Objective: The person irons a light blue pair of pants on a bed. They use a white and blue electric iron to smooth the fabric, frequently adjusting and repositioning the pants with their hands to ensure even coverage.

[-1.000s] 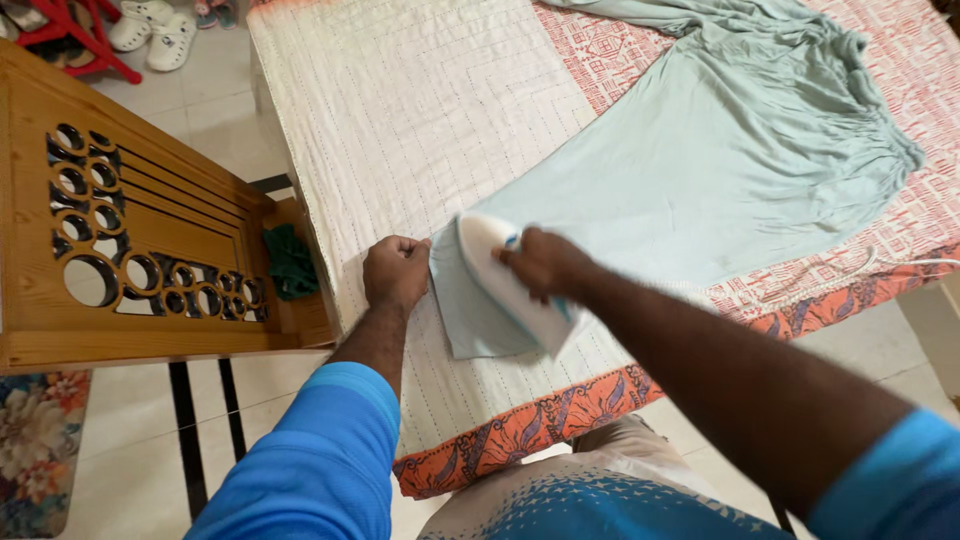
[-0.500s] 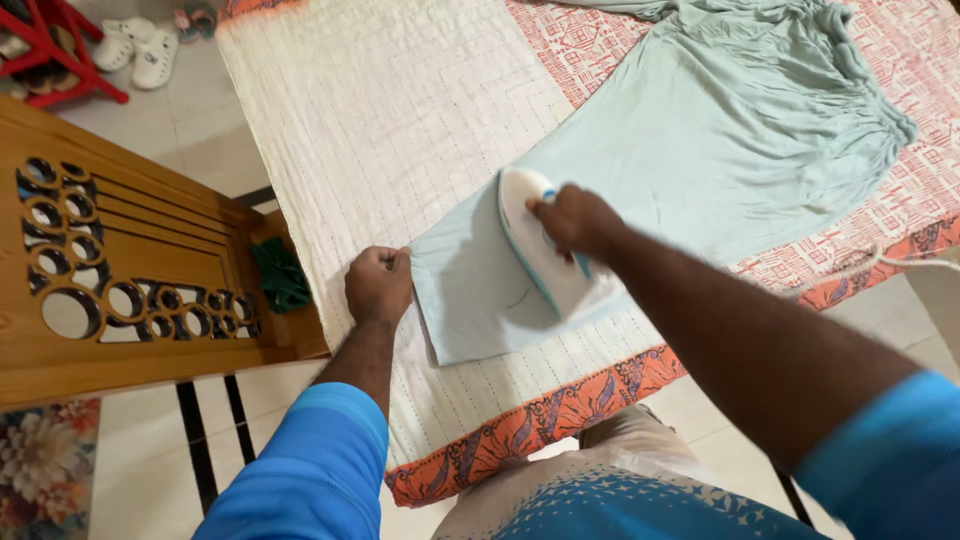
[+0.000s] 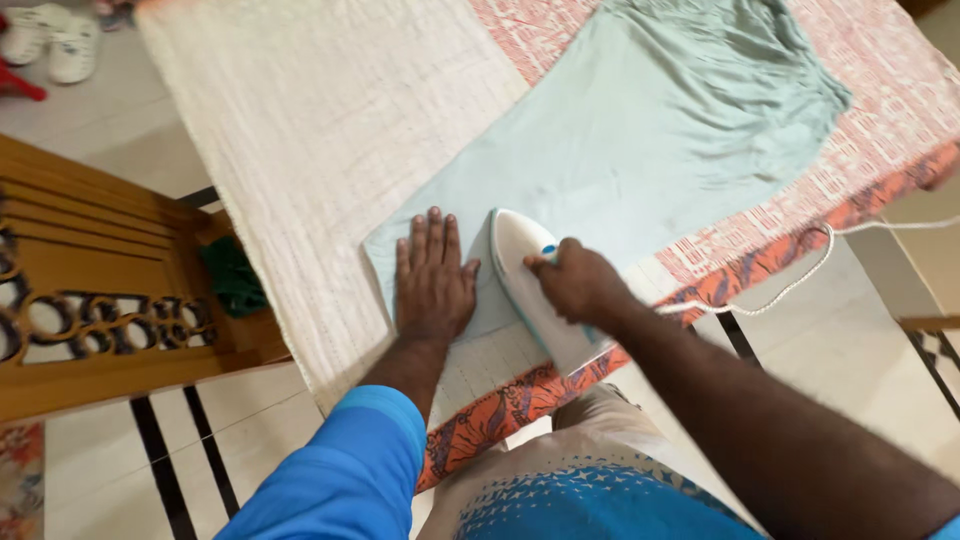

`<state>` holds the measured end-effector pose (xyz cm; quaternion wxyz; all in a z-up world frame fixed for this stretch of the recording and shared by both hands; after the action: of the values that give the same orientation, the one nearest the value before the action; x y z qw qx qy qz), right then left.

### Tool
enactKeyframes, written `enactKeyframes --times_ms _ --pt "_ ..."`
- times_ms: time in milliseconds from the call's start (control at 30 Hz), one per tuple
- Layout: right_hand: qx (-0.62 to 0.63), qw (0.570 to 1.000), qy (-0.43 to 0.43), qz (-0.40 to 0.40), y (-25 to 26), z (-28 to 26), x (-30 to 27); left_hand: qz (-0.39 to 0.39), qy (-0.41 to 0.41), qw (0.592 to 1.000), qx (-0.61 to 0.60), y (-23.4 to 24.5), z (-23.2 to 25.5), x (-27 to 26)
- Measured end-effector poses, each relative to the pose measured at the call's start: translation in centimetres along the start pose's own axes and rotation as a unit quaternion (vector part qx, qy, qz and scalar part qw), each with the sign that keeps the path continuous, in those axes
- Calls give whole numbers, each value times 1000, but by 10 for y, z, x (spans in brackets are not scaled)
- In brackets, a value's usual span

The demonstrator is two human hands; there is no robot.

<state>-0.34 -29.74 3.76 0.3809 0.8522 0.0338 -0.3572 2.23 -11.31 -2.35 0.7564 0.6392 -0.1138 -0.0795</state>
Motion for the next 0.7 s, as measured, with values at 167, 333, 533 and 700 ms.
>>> enactKeyframes --times_ms 167,333,533,700 --pt "40 997 -53 33 59 14 40 -13 -3 999 42 1 0 -3" --pt "30 994 -76 73 81 75 31 -11 -3 999 34 5 0 -2" --pt "116 984 -88 105 131 148 50 -4 0 999 32 5 1 -5" --pt "63 980 -128 137 214 181 95 10 -1 999 38 11 4 -4"
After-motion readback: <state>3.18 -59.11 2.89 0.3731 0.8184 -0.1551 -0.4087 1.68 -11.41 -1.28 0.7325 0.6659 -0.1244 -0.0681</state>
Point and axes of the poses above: each hand's wrist, its own x-axis towards the middle knuckle, its own y-axis out of the back of the hand, z = x × y, the point moved 6 cm from there along x, towards the middle knuckle, and after that the axes turned 8 degrees about x, right-handed, at the moved point
